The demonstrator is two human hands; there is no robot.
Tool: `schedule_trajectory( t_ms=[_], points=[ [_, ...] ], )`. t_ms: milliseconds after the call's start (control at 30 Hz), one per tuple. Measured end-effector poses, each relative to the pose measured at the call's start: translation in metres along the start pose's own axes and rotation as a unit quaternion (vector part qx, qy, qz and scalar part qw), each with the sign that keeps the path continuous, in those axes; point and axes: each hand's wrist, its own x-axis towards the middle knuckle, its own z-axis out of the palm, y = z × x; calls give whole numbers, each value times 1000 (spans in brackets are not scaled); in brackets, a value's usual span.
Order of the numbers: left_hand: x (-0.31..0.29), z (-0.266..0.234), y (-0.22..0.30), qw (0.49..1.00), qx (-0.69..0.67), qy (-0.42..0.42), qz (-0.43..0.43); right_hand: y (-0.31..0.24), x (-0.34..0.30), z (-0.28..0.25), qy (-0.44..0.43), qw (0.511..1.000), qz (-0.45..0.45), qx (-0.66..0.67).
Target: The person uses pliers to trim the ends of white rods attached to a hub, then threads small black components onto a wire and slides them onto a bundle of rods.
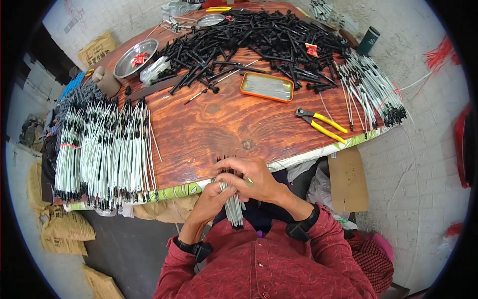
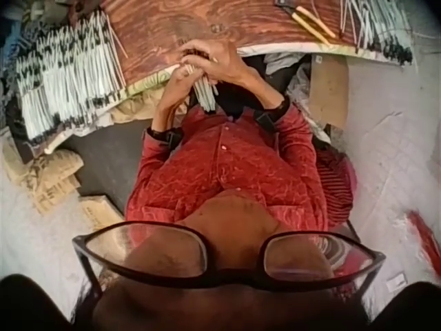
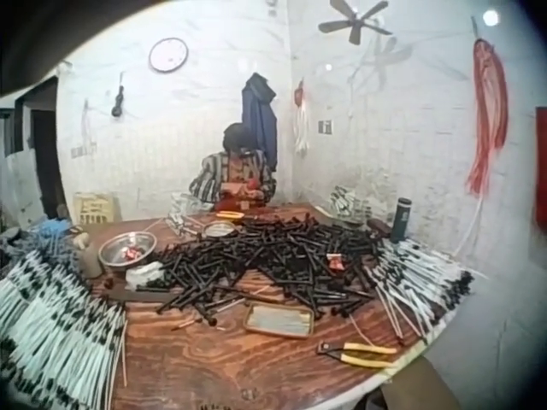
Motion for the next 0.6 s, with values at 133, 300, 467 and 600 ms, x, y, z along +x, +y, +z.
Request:
schedule_trajectory(
  t_ms=[133, 300, 467, 600],
  points=[
    [0, -2, -1, 999, -43, -18, -19, 3, -8, -38, 118, 990, -13, -74],
    [-4, -11, -2, 995, -99, -10, -24, 32, -32, -127, 253, 845, -62, -466],
    [1, -12, -4, 994, -107, -16, 1, 56, -61, -169, 238, 839, 18, -490],
    [0, -11, -4, 993, -114, -18, -2, 59, -54, -178, 278, 804, 35, -524]
  ],
)
